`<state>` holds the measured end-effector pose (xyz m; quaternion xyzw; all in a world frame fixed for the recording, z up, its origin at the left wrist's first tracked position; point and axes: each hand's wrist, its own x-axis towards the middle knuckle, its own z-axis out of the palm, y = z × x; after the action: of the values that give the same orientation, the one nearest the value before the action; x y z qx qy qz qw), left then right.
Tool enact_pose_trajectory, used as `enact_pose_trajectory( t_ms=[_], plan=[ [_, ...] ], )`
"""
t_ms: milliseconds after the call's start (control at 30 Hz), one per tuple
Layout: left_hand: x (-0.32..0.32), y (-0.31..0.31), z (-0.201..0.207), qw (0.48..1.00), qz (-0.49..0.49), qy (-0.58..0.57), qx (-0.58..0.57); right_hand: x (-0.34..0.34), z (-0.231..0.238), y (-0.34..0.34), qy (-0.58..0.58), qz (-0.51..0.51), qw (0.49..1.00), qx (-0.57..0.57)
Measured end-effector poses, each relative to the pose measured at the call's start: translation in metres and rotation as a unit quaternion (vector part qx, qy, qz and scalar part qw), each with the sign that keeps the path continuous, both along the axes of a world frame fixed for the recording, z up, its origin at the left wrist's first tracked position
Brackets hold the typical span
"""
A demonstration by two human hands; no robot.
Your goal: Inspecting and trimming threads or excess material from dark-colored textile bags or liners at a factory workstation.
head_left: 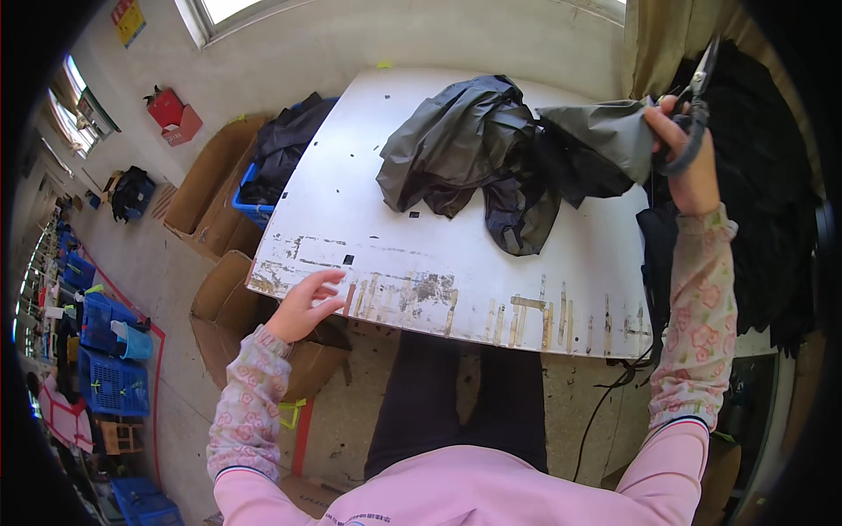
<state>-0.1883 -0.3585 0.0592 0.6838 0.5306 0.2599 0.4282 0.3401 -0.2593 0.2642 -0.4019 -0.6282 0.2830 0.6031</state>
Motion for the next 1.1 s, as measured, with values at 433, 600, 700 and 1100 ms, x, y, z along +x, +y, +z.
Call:
enact_pose_trajectory(
  t_ms=[433, 600, 700, 1100],
  plan=[
    [0.280, 0.046, 0.067, 0.933, -0.048, -0.193, 0.300, 0.041, 0.118, -0.209, -0.232, -0.029, 0.967, 0.103],
    [0.326, 0.064, 0.079, 0.913, -0.118, -0.114, 0.374, 0.080, 0.095, -0.231, -0.349, -0.126, 0.926, 0.069],
    [0.365, 0.066, 0.073, 0.887, -0.339, -0.013, 0.312, 0.093, 0.069, -0.220, -0.386, -0.146, 0.911, 0.031],
    [0.260, 0.090, -0.059, 0.886, -0.197, 0.254, 0.335, 0.073, -0.027, -0.123, -0.433, -0.117, 0.891, -0.067]
  ],
)
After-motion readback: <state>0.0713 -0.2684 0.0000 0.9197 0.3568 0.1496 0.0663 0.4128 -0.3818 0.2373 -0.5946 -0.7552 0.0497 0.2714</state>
